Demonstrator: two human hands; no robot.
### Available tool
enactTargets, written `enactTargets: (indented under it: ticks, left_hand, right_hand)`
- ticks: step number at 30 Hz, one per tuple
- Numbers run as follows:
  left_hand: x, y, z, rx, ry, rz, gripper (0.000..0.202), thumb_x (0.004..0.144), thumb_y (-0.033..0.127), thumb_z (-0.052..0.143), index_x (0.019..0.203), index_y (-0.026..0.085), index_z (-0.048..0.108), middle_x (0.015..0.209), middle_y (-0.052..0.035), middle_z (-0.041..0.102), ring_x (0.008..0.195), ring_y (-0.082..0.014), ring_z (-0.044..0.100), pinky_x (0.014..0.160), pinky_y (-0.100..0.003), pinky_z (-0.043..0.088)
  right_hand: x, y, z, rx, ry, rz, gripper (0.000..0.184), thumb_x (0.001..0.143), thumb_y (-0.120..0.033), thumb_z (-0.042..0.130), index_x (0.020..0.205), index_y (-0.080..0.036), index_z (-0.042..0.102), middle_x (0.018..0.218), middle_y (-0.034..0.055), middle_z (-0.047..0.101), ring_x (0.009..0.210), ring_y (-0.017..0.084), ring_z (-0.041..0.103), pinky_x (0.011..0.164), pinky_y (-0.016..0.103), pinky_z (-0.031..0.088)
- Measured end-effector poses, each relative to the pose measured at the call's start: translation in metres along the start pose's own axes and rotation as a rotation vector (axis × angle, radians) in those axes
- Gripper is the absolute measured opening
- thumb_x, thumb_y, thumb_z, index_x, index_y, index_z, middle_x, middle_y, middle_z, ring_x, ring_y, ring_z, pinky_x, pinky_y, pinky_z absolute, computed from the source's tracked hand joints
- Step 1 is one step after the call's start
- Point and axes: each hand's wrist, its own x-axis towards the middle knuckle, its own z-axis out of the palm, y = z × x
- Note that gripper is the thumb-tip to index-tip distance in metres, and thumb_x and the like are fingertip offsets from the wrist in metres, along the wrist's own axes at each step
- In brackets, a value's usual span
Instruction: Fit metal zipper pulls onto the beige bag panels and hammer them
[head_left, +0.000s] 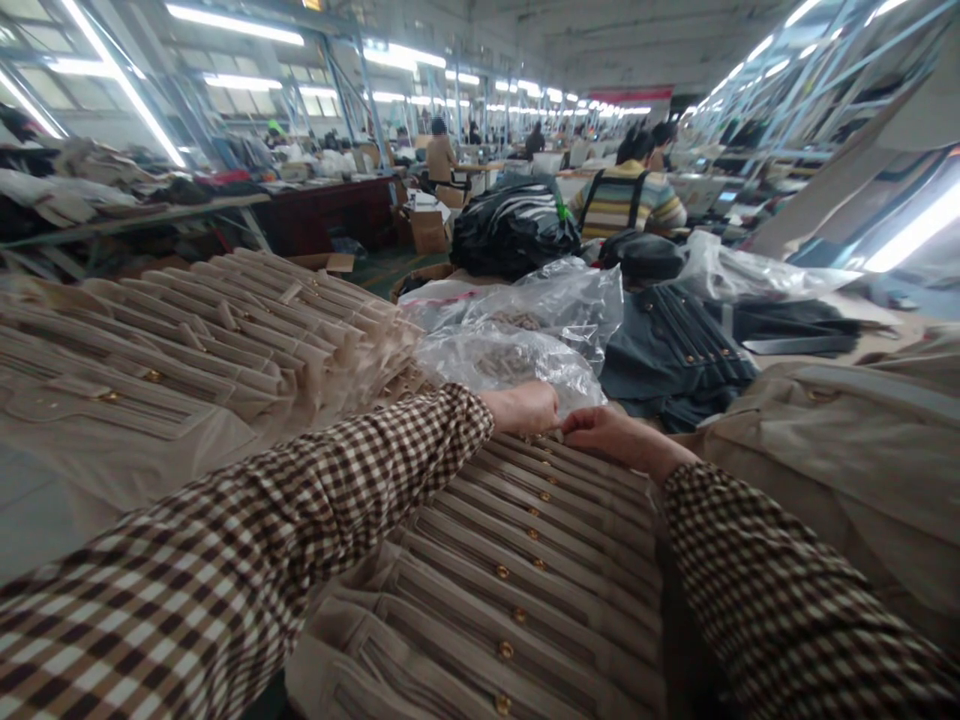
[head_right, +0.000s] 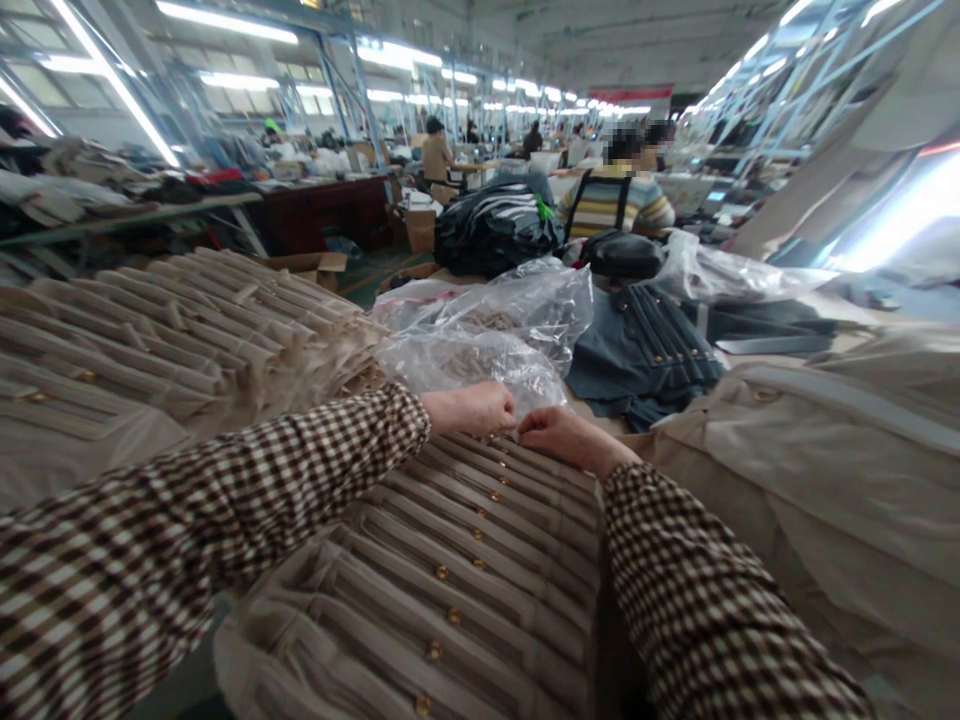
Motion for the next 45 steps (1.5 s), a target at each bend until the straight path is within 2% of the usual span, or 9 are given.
enactTargets:
  ticks: [4, 9, 13, 18, 23, 28, 34, 38, 45]
  left_hand:
    - [-0.001, -0.001, 0.001, 0.011, -0.007, 0.004, 0.022, 0.083, 0.021, 0.058, 0.087, 0.011, 0.077, 0.067, -0.0019, 0.065, 0.064, -0.0116, 0.052, 0.062, -0.022, 0.04]
    - [-0.001, 0.0, 0.002, 0.019, -0.029, -0.006, 0.023, 0.085, 0.024, 0.058, 0.089, 0.012, 0.076, 0.07, -0.0022, 0.067, 0.068, -0.0128, 0.057, 0.063, -0.022, 0.042]
    - [0.002, -0.001, 0.003, 0.044, -0.053, -0.021, 0.02, 0.088, 0.024, 0.059, 0.087, 0.011, 0.074, 0.079, -0.0048, 0.069, 0.079, -0.015, 0.062, 0.074, -0.025, 0.047]
    - [0.001, -0.012, 0.003, 0.039, -0.072, -0.052, 0.023, 0.093, 0.036, 0.063, 0.094, 0.013, 0.066, 0.096, -0.0039, 0.068, 0.09, -0.0173, 0.065, 0.084, -0.037, 0.054]
    - [0.0, -0.023, -0.001, -0.07, -0.005, -0.079, 0.02, 0.09, 0.028, 0.064, 0.079, 0.012, 0.065, 0.078, -0.0008, 0.064, 0.076, -0.0138, 0.06, 0.073, -0.028, 0.05]
    - [-0.002, -0.029, -0.005, -0.321, 0.036, -0.089, 0.025, 0.086, 0.029, 0.062, 0.067, 0.014, 0.062, 0.051, 0.005, 0.044, 0.048, -0.009, 0.043, 0.05, -0.023, 0.033]
    - [-0.009, -0.021, 0.001, -0.599, 0.018, -0.123, 0.023, 0.091, 0.037, 0.058, 0.083, 0.016, 0.062, 0.06, 0.0057, 0.047, 0.046, -0.0062, 0.04, 0.046, -0.02, 0.033]
    - [-0.014, -0.014, 0.002, -0.696, 0.009, -0.135, 0.021, 0.094, 0.036, 0.055, 0.088, 0.017, 0.06, 0.067, 0.0046, 0.052, 0.05, -0.0062, 0.044, 0.048, -0.02, 0.034]
    - [-0.021, -0.016, -0.005, -0.681, -0.031, -0.137, 0.024, 0.09, 0.035, 0.062, 0.077, 0.015, 0.058, 0.063, 0.006, 0.046, 0.052, -0.0065, 0.041, 0.049, -0.021, 0.033]
  right_hand:
    - [0.005, 0.004, 0.004, -0.032, 0.018, -0.03, 0.019, 0.065, -0.022, 0.062, 0.083, -0.018, 0.068, 0.075, -0.0009, 0.069, 0.068, 0.013, 0.059, 0.062, 0.023, 0.045]
    - [0.007, -0.001, 0.005, -0.093, 0.039, -0.01, 0.035, 0.064, -0.013, 0.06, 0.097, -0.019, 0.072, 0.074, -0.0011, 0.069, 0.066, 0.013, 0.058, 0.059, 0.023, 0.043]
    - [0.009, -0.005, 0.004, -0.097, -0.058, 0.066, 0.014, 0.069, -0.017, 0.059, 0.072, -0.017, 0.073, 0.067, 0.003, 0.069, 0.061, 0.015, 0.058, 0.056, 0.026, 0.043]
    - [0.009, -0.003, 0.006, -0.016, -0.082, 0.096, 0.015, 0.072, -0.022, 0.056, 0.068, -0.018, 0.07, 0.064, 0.002, 0.067, 0.056, 0.014, 0.057, 0.055, 0.026, 0.045]
    - [0.002, -0.006, 0.006, 0.032, 0.003, 0.081, 0.011, 0.068, -0.023, 0.061, 0.065, -0.017, 0.07, 0.057, -0.0009, 0.061, 0.053, 0.012, 0.051, 0.055, 0.026, 0.041]
    - [-0.003, -0.02, 0.008, 0.159, 0.221, -0.028, 0.016, 0.068, -0.03, 0.07, 0.077, -0.017, 0.072, 0.071, 0.0007, 0.067, 0.069, 0.014, 0.056, 0.068, 0.026, 0.045]
    - [-0.01, -0.033, 0.034, 0.486, 0.225, -0.037, 0.043, 0.065, -0.054, 0.077, 0.083, -0.017, 0.065, 0.075, 0.0051, 0.068, 0.065, 0.014, 0.062, 0.065, 0.029, 0.052]
    - [-0.01, -0.036, 0.043, 0.646, 0.225, -0.051, 0.051, 0.053, -0.053, 0.084, 0.083, -0.017, 0.062, 0.073, 0.0029, 0.064, 0.063, 0.013, 0.06, 0.064, 0.028, 0.052]
    - [-0.006, -0.034, 0.037, 0.69, 0.296, -0.069, 0.045, 0.052, -0.047, 0.083, 0.074, -0.02, 0.054, 0.064, -0.0021, 0.055, 0.058, 0.01, 0.052, 0.056, 0.025, 0.045]
